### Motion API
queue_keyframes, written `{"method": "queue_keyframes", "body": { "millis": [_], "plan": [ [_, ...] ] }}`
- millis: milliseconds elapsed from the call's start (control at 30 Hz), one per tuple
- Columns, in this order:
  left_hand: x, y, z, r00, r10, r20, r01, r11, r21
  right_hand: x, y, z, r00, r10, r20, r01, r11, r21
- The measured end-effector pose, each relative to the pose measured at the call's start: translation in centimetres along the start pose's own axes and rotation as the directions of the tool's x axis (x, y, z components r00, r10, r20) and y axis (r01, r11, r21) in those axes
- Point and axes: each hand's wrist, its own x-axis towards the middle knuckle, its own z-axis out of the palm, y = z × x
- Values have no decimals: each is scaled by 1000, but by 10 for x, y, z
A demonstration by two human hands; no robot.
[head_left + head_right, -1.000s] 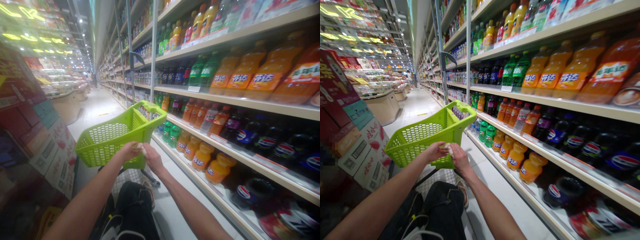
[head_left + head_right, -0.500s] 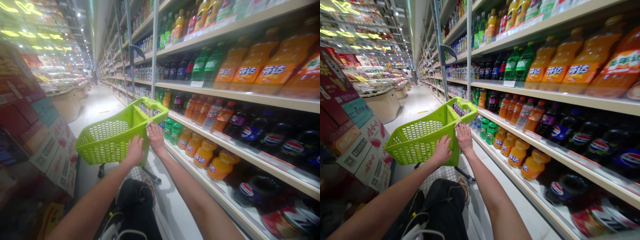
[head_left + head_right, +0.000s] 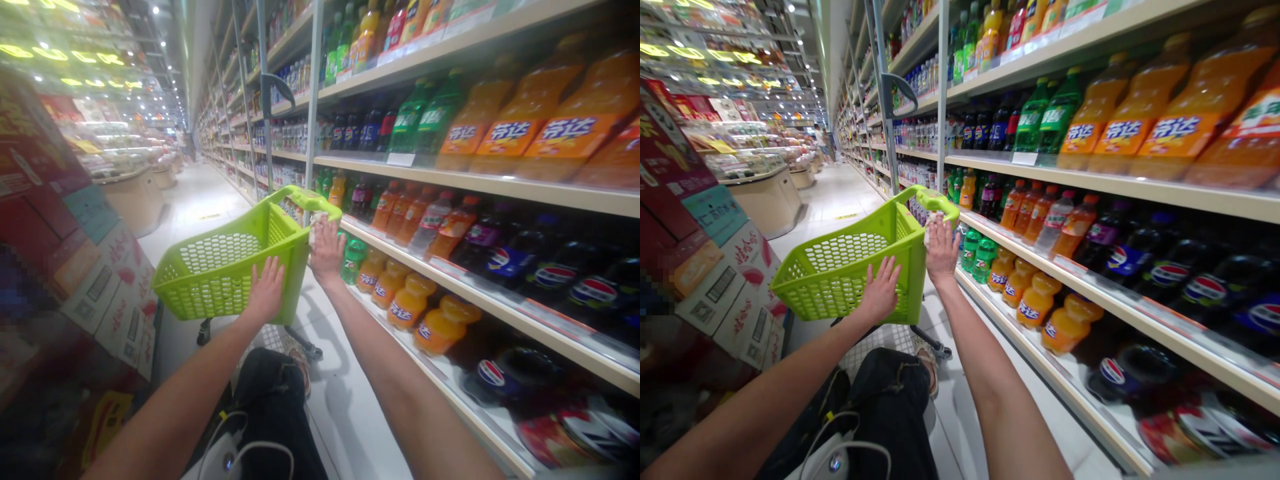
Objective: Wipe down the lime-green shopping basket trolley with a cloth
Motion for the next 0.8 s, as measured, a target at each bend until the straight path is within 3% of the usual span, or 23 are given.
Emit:
{"method": "queue_keyframes", "body": {
  "millis": [100, 200, 367, 500, 600, 700, 800],
  "plan": [
    [0, 1, 3, 1000, 17, -10, -16, 999, 51, -20, -4, 18, 990, -132, 57, 135, 990, -42],
    [-6, -1, 8, 1000, 24, -8, -23, 995, 100, -59, -6, 32, 971, -215, 104, 221, 974, -51],
    [-18, -13, 18, 999, 24, 28, -28, 989, 143, -106, -8, 33, 929, -313, 200, 316, 949, 17],
    [-23, -24, 21, 999, 1, 39, -7, 988, 153, -82, -13, 20, 985, -170, 13, 169, 985, 32],
    [-23, -29, 20, 999, -9, 32, 4, 988, 155, -46, -21, 19, 989, -113, -92, 117, 993, 29],
    [-23, -32, 18, 1000, -12, 18, 9, 988, 155, -32, -32, 27, 981, -191, -26, 191, 981, 28],
    [-25, -34, 16, 1000, -20, 11, 18, 987, 162, -46, -43, 39, 960, -270, 77, 268, 963, 38]
  ]
}}
